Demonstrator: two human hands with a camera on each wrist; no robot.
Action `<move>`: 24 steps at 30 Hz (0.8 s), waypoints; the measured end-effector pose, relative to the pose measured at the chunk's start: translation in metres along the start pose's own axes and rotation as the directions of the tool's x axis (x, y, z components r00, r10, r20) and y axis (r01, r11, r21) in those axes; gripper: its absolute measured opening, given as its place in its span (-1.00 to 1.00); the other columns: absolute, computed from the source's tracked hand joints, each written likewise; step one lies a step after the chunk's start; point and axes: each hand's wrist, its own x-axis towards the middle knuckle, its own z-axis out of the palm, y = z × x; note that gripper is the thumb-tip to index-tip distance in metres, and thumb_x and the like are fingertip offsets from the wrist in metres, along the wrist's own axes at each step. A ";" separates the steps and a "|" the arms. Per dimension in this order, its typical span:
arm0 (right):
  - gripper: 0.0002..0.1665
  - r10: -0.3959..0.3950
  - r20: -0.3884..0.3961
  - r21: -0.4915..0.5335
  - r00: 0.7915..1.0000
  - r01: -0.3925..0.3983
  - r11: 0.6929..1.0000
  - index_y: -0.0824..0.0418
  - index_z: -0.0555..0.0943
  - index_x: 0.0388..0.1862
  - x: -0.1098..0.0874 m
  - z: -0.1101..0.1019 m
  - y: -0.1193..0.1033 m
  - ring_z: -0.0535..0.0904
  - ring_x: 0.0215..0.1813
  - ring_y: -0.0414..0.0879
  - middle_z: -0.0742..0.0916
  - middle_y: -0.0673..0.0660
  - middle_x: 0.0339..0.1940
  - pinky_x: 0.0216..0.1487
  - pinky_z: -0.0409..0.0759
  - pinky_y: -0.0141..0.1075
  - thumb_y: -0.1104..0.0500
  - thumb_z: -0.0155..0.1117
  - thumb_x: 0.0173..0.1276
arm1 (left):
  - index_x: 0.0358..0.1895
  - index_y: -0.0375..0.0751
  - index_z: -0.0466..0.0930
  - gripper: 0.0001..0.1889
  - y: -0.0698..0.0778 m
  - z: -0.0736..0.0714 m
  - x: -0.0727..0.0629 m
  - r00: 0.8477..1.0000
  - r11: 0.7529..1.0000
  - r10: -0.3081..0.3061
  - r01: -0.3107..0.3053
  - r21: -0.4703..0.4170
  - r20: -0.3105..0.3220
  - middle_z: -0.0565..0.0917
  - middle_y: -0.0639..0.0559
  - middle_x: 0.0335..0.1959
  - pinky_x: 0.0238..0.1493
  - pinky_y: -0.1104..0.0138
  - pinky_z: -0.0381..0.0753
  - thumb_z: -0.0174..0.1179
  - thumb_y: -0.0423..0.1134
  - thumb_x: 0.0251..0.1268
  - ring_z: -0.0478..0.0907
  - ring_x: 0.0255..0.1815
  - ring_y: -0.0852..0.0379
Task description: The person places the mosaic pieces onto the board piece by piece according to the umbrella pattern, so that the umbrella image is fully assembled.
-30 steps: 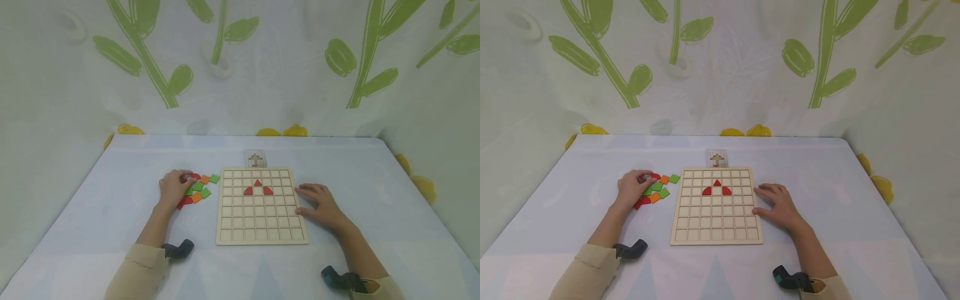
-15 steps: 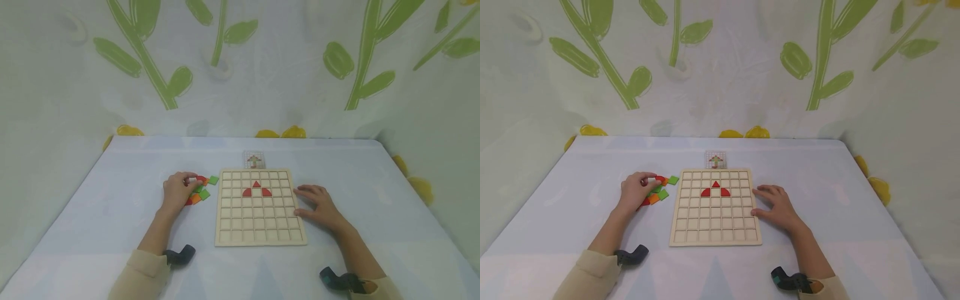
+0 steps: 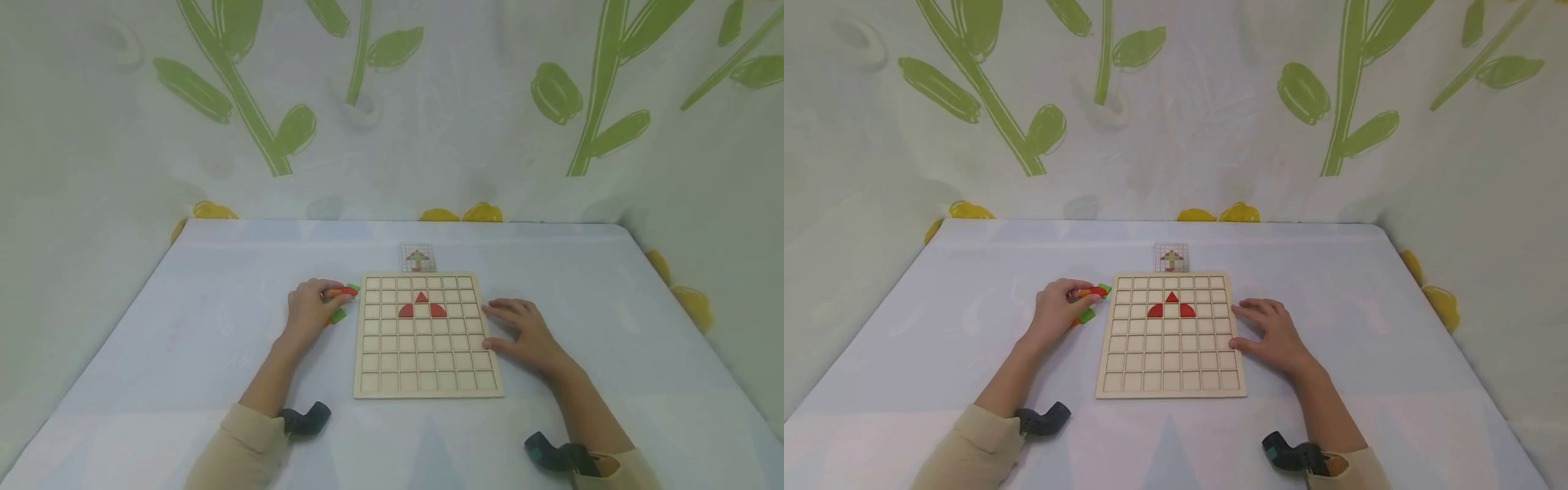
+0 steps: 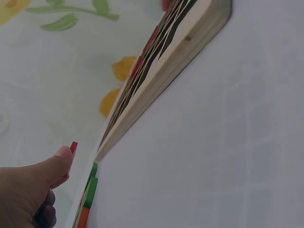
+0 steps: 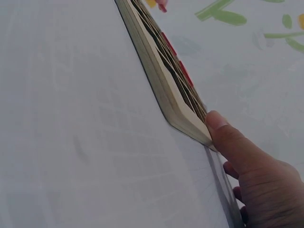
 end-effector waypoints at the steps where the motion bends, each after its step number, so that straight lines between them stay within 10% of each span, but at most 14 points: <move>1: -0.29 -0.003 0.001 0.000 1.000 0.003 1.000 0.18 0.54 0.19 0.000 0.000 0.000 0.23 0.28 0.20 0.51 0.22 0.21 0.22 0.18 0.19 -0.02 0.47 0.05 | -0.06 -0.17 0.67 -0.59 0.002 0.001 0.000 1.000 1.000 0.007 -0.007 -0.001 0.000 0.63 -0.07 -0.22 -0.08 0.13 0.18 0.35 0.00 0.08 0.43 -0.20 -0.02; 18: -0.30 -0.042 -0.023 -0.001 0.999 0.042 0.999 0.19 0.56 0.16 0.001 0.000 0.001 0.26 0.24 0.22 0.53 0.24 0.17 0.18 0.20 0.20 0.02 0.49 0.01 | -0.07 -0.03 0.70 -0.64 0.035 0.024 -0.008 0.999 0.996 0.003 0.000 -0.087 0.035 0.44 0.01 -0.46 -0.34 0.26 0.30 0.37 0.00 0.06 0.36 -0.31 0.06; 24: -0.30 -0.008 -0.017 -0.007 1.000 0.008 1.000 0.19 0.55 0.17 0.000 0.000 0.000 0.26 0.26 0.22 0.53 0.24 0.18 0.20 0.19 0.20 0.00 0.49 0.02 | -0.12 -0.06 0.71 -0.67 0.044 0.036 -0.013 0.994 0.991 0.106 -0.103 -0.088 0.029 0.41 0.06 -0.54 -0.46 0.33 0.29 0.40 -0.04 0.04 0.33 -0.42 0.11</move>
